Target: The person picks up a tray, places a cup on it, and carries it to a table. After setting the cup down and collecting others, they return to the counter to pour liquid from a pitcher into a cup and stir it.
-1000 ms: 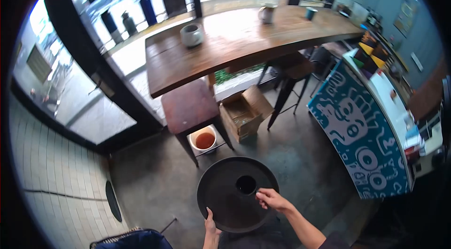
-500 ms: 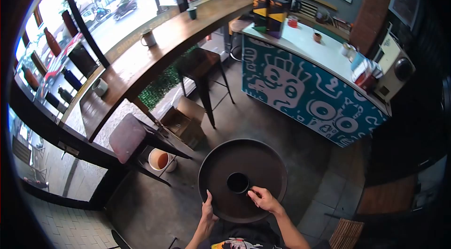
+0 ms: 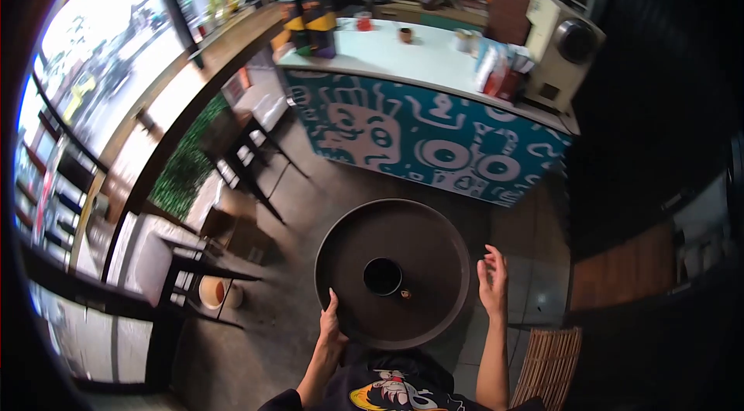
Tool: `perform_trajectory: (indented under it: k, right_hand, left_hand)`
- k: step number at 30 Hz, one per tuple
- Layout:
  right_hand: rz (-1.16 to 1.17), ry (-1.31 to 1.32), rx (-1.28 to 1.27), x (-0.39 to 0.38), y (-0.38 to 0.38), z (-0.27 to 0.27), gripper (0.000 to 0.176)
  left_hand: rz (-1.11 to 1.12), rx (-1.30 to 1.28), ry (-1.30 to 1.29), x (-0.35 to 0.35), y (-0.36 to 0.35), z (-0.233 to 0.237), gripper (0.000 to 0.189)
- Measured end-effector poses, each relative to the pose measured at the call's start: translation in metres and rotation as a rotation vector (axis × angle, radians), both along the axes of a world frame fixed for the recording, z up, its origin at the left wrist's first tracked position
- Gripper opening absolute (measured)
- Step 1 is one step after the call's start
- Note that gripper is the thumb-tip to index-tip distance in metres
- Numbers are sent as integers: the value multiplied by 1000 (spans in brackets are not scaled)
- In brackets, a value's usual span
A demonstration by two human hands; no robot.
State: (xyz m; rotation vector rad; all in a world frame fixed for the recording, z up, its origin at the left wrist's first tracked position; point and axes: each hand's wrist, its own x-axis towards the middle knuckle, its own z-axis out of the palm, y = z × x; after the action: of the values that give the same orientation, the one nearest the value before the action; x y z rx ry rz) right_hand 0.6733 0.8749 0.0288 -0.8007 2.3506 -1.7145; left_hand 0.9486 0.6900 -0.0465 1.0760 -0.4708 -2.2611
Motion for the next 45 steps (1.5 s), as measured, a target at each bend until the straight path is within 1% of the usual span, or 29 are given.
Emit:
perform_trajectory:
  k: [1, 2, 4, 5, 6, 8, 9, 10, 11, 13, 15, 18, 20, 21, 23, 26, 29, 33, 35, 36, 37, 38, 39, 40, 41, 42, 43, 44, 45]
  right_hand:
    - [-2, -282, -71, -3, 13, -8, 44]
    - [-47, -286, -76, -13, 25, -19, 44]
    - [60, -594, -340, -33, 44, -29, 64]
    - [121, -730, -410, -45, 56, -26, 75]
    - [84, -723, -424, -56, 66, -31, 75]
    - [-165, -616, -285, -70, 90, -50, 68]
    - [-208, -608, -301, -82, 102, -65, 68]
    - [-329, -623, -309, -95, 116, -80, 70]
    - [-450, -642, -316, -110, 131, -94, 72]
    - [-650, -662, -328, -138, 155, -97, 74]
    - [-730, -617, -328, -169, 174, -84, 72]
    - [-813, -526, -324, -208, 201, -57, 70]
    - [-877, -480, -317, -228, 219, -42, 68]
    - [-908, -464, -317, -240, 227, -36, 68]
    - [-969, -447, -326, -261, 239, -28, 66]
    - [-1030, -451, -333, -289, 259, -29, 65]
    - [-1049, -475, -327, -329, 283, -34, 63]
    - [-1002, -522, -304, -400, 320, -43, 62]
    - [-958, -549, -284, -442, 341, -46, 62]
    - [-940, -547, -282, -467, 352, -46, 61]
    - [-926, -539, -271, -493, 366, -43, 61]
    - [-936, -478, -264, -516, 376, -45, 52]
    - [-947, -423, -264, -538, 382, -48, 43]
    - [-955, -365, -263, -564, 385, -41, 37]
    - [-1009, -267, -293, -592, 382, -35, 33]
    - [-984, -271, -282, -617, 389, -30, 33]
    - [-961, -263, -278, -638, 394, -28, 33]
    - [-934, -253, -277, -661, 396, -28, 32]
    - [-901, -260, -273, -683, 396, -29, 32]
  left_hand:
    - [-32, 12, -20, -9, 1, -1, 73]
    - [-77, 13, -25, -27, 4, -2, 73]
    - [-181, -6, -55, -65, 7, 0, 73]
    - [-219, -7, -58, -86, 10, 0, 73]
    - [-293, -54, -94, -109, 12, 1, 73]
    - [-412, -101, -123, -152, 15, -5, 74]
    - [-436, -108, -197, -175, 17, -14, 74]
    - [-458, -117, -270, -205, 20, -5, 75]
    - [-437, -83, -296, -236, 30, 4, 56]
    - [-516, -109, -345, -299, 42, 15, 56]
    - [-595, -133, -391, -361, 56, 31, 57]
    - [-733, -126, -314, -449, 73, 49, 55]
    - [-980, -287, -124, -494, 82, 50, 54]
    - [-1023, -298, -125, -517, 90, 55, 54]
    - [-1017, -300, -157, -563, 104, 64, 46]
    - [-1121, -389, -183, -620, 121, 55, 47]
    - [-1164, -395, -235, -671, 145, 53, 54]
    - [-1134, -364, -200, -739, 181, 42, 61]
    - [-1081, -312, -319, -773, 198, 35, 63]
    - [-1069, -307, -311, -793, 200, 16, 63]
    - [-1107, -250, -160, -812, 198, -15, 65]
    - [-1139, -195, -12, -830, 202, -31, 67]
    - [-1073, -131, -62, -848, 214, -19, 60]
    - [-1056, -130, -60, -867, 226, -3, 60]
    - [-1044, -88, 25, -885, 239, 13, 58]
    - [-1026, -45, 104, -898, 248, 20, 55]
    - [-996, -41, 94, -906, 250, 0, 55]
    - [-933, -373, 66, -915, 247, -35, 53]
    - [-854, -703, 31, -926, 246, -55, 50]
